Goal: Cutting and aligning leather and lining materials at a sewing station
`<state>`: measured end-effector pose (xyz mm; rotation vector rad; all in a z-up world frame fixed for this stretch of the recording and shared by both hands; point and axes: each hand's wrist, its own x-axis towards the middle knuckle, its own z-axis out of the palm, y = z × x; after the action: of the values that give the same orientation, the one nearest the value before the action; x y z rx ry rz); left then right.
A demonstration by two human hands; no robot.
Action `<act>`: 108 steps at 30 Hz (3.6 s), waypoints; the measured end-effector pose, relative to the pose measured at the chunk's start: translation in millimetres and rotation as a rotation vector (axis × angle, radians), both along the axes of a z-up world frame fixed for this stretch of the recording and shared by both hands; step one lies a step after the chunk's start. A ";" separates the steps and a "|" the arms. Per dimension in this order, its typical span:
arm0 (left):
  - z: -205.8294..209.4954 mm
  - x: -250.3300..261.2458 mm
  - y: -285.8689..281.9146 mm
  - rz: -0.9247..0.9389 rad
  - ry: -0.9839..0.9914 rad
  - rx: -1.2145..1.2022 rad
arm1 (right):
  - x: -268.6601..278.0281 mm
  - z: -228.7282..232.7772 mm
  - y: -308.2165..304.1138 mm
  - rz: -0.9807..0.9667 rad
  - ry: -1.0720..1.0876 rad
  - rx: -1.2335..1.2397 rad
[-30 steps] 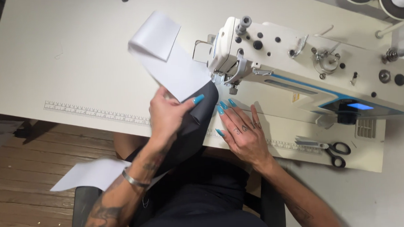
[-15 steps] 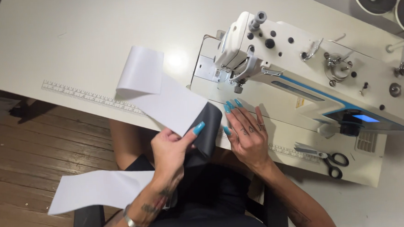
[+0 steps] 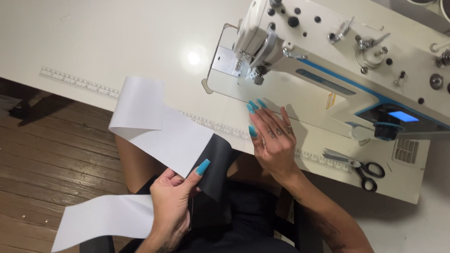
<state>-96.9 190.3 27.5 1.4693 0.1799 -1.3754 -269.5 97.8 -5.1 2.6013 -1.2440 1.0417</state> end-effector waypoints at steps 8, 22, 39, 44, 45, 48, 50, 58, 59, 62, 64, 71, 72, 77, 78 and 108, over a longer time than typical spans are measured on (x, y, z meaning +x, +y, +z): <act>-35.2 18.4 4.8 -0.014 0.064 -0.066 | -12.6 -4.2 7.4 0.013 -0.140 -0.028; -49.3 48.3 -9.7 -0.103 -0.220 -0.197 | -61.7 32.0 41.7 0.033 0.160 -0.124; -64.7 18.7 -10.3 -0.095 -0.072 -0.081 | -245.2 40.4 75.5 -0.528 0.903 0.523; -43.6 28.6 -23.3 0.003 0.033 -0.102 | -220.5 34.3 73.0 -0.649 1.079 0.448; -42.2 28.5 -24.5 0.002 0.006 -0.131 | -217.3 37.2 71.4 -0.699 1.123 0.542; -43.7 34.3 -20.6 0.035 -0.027 -0.156 | -202.4 44.8 62.4 -0.780 1.106 0.793; -42.9 39.8 -18.4 0.036 -0.010 -0.163 | -188.0 52.0 58.4 -0.853 1.045 0.953; -29.4 35.5 -30.3 0.124 0.034 -0.176 | -109.6 27.4 42.6 -0.431 -0.023 1.602; -34.6 35.5 -26.4 0.138 0.029 -0.172 | -95.9 23.2 43.6 -0.418 -0.013 1.606; -44.8 36.8 -30.4 0.093 -0.031 -0.309 | -57.0 17.4 40.6 -0.088 -0.274 1.690; -46.7 38.7 -28.4 0.111 -0.016 -0.315 | -33.1 19.8 37.1 -0.013 -0.352 1.674; -56.5 39.3 -26.0 0.116 0.023 -0.301 | -25.4 3.1 32.0 -0.042 -0.468 1.769; -50.2 39.3 -27.1 0.108 0.021 -0.299 | -18.2 8.9 27.7 -0.047 -0.466 1.782; -37.4 37.0 -27.4 0.091 0.030 -0.282 | 0.7 9.8 15.6 -0.032 -0.456 1.828; -40.1 36.6 -27.2 0.089 0.038 -0.282 | 4.9 9.8 14.9 -0.027 -0.453 1.818; -54.2 39.6 -24.9 0.068 0.107 -0.259 | 29.3 12.0 15.6 -0.050 -0.558 1.713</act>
<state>-57.4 165.5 -26.6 1.1667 0.1138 -1.3680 -240.2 113.4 6.9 3.0405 -3.4934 0.7456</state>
